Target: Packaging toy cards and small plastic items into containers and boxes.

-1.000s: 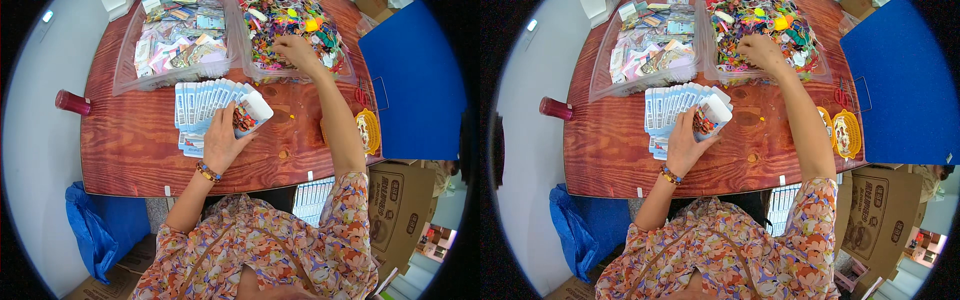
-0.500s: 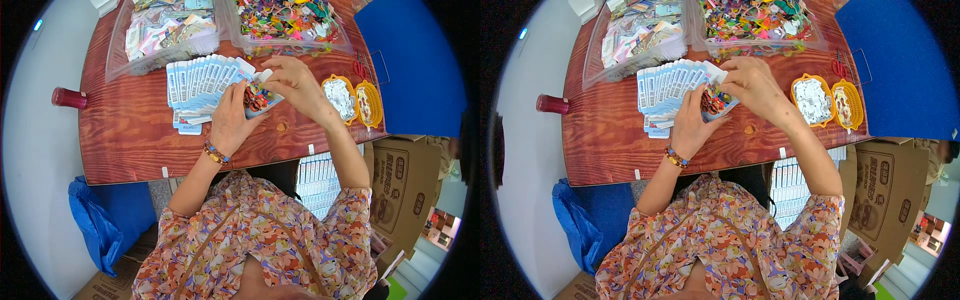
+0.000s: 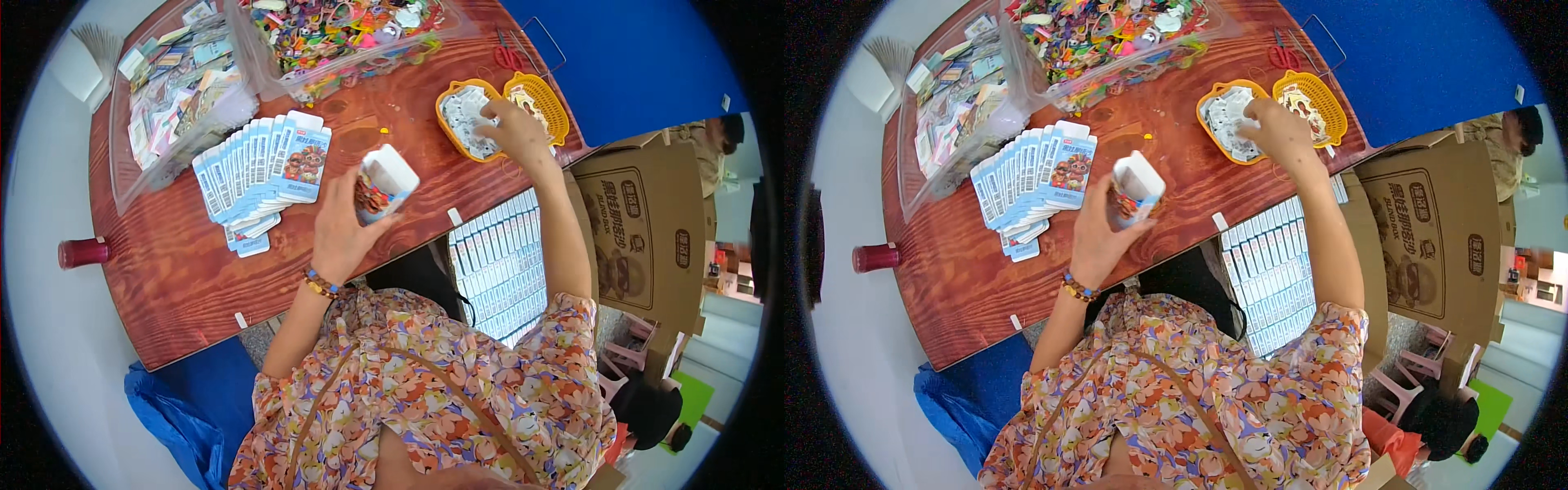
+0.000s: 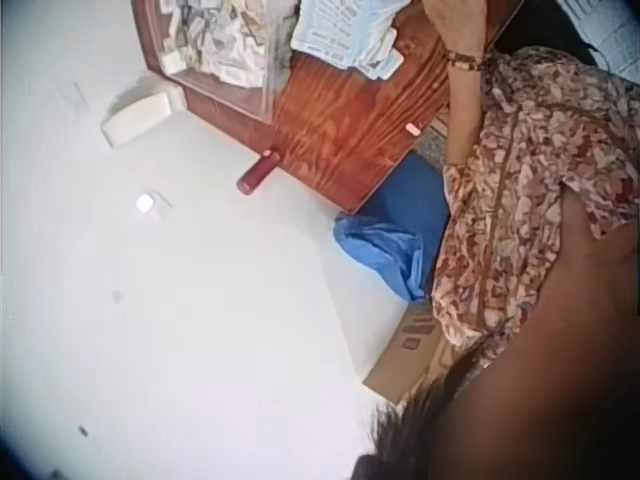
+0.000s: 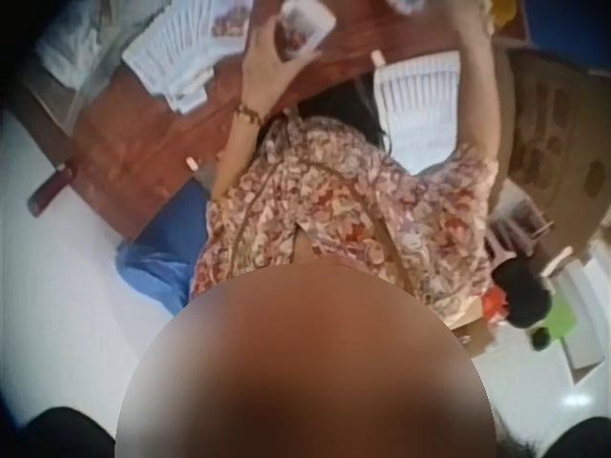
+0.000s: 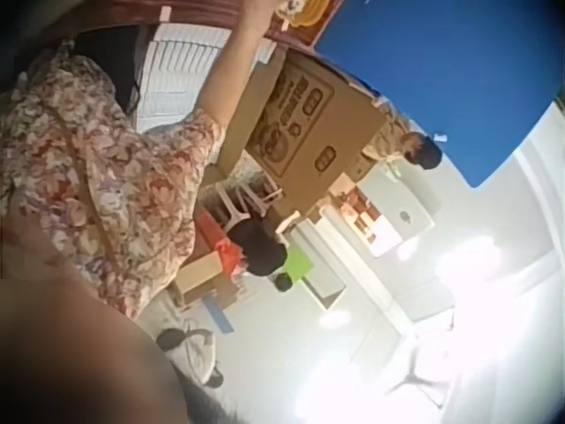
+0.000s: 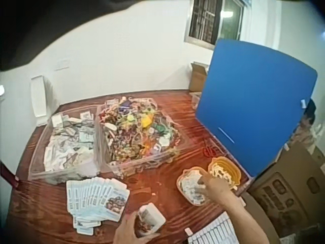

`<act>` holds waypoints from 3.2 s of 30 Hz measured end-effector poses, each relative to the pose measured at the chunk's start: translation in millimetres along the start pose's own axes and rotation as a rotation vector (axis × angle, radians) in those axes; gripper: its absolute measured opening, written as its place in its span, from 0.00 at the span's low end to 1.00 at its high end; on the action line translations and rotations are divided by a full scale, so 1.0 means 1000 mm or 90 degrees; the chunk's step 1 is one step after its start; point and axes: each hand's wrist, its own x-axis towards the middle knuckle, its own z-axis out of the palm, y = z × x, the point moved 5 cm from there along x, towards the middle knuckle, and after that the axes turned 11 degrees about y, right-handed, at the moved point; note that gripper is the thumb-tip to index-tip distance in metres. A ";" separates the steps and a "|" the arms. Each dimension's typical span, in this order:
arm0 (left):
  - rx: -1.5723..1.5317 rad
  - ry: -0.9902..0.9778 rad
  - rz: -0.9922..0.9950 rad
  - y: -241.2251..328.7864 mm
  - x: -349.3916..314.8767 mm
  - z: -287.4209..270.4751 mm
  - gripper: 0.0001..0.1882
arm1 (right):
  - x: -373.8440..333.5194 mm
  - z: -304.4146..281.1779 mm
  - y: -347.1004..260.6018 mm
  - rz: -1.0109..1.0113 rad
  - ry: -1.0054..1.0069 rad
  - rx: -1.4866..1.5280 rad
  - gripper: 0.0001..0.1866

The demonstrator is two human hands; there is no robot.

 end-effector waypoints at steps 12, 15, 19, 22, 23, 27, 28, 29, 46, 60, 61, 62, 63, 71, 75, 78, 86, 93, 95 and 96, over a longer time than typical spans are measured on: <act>0.036 -0.018 0.082 0.020 0.003 0.022 0.45 | 0.009 0.030 0.033 0.000 -0.085 0.143 0.09; 0.030 -0.021 0.087 0.023 0.005 0.023 0.45 | 0.009 0.027 0.028 -0.029 -0.035 0.140 0.09; 0.049 -0.033 0.079 0.028 0.007 0.026 0.46 | 0.015 0.034 0.038 -0.063 -0.032 0.110 0.09; 0.058 -0.042 0.078 0.028 0.010 0.028 0.46 | 0.014 0.031 0.041 -0.025 -0.052 0.147 0.09; 0.062 -0.050 0.076 0.027 0.010 0.029 0.46 | 0.013 0.029 0.043 0.031 -0.083 0.197 0.09; 0.084 -0.044 0.085 0.025 0.017 0.035 0.46 | 0.009 0.008 0.045 0.126 -0.106 0.438 0.06; 0.114 -0.037 0.099 0.025 0.020 0.039 0.45 | 0.006 0.004 0.047 0.173 -0.123 0.501 0.05; 0.144 -0.030 0.113 0.027 0.024 0.043 0.45 | 0.003 0.002 0.047 0.220 -0.140 0.565 0.04; 0.126 0.007 0.163 0.031 0.028 0.054 0.44 | 0.004 -0.011 0.020 -0.025 -0.040 0.574 0.13; 0.119 -0.032 0.073 0.016 0.015 0.043 0.45 | 0.069 0.024 0.173 0.133 0.050 -0.128 0.17; 0.120 -0.029 0.070 0.017 0.015 0.041 0.45 | 0.067 0.022 0.171 0.138 0.067 -0.131 0.17; 0.121 -0.039 0.053 0.017 0.015 0.040 0.46 | 0.065 0.021 0.169 0.135 0.066 -0.131 0.17; 0.123 -0.049 0.036 0.016 0.015 0.039 0.46 | 0.063 0.020 0.165 0.121 0.036 -0.123 0.16; 0.110 -0.040 0.054 0.009 0.012 0.039 0.47 | 0.060 0.028 0.168 0.004 0.017 -0.128 0.16; 0.110 -0.043 0.061 0.007 0.011 0.039 0.47 | 0.059 0.025 0.170 0.040 0.050 -0.085 0.15; 0.118 -0.052 0.049 0.005 0.010 0.037 0.47 | 0.057 0.022 0.165 0.084 0.010 -0.012 0.14; 0.099 -0.041 0.064 0.011 0.010 0.037 0.47 | 0.064 0.029 0.182 0.009 -0.008 -0.115 0.13; 0.110 -0.024 0.071 0.005 0.006 0.026 0.48 | 0.055 0.009 0.172 0.232 0.049 0.201 0.10; 0.106 -0.023 0.085 0.007 0.008 0.028 0.47 | 0.054 0.003 0.182 0.228 0.063 0.194 0.10; 0.109 -0.019 0.091 0.008 0.007 0.027 0.47 | 0.054 -0.001 0.175 0.203 0.072 0.153 0.10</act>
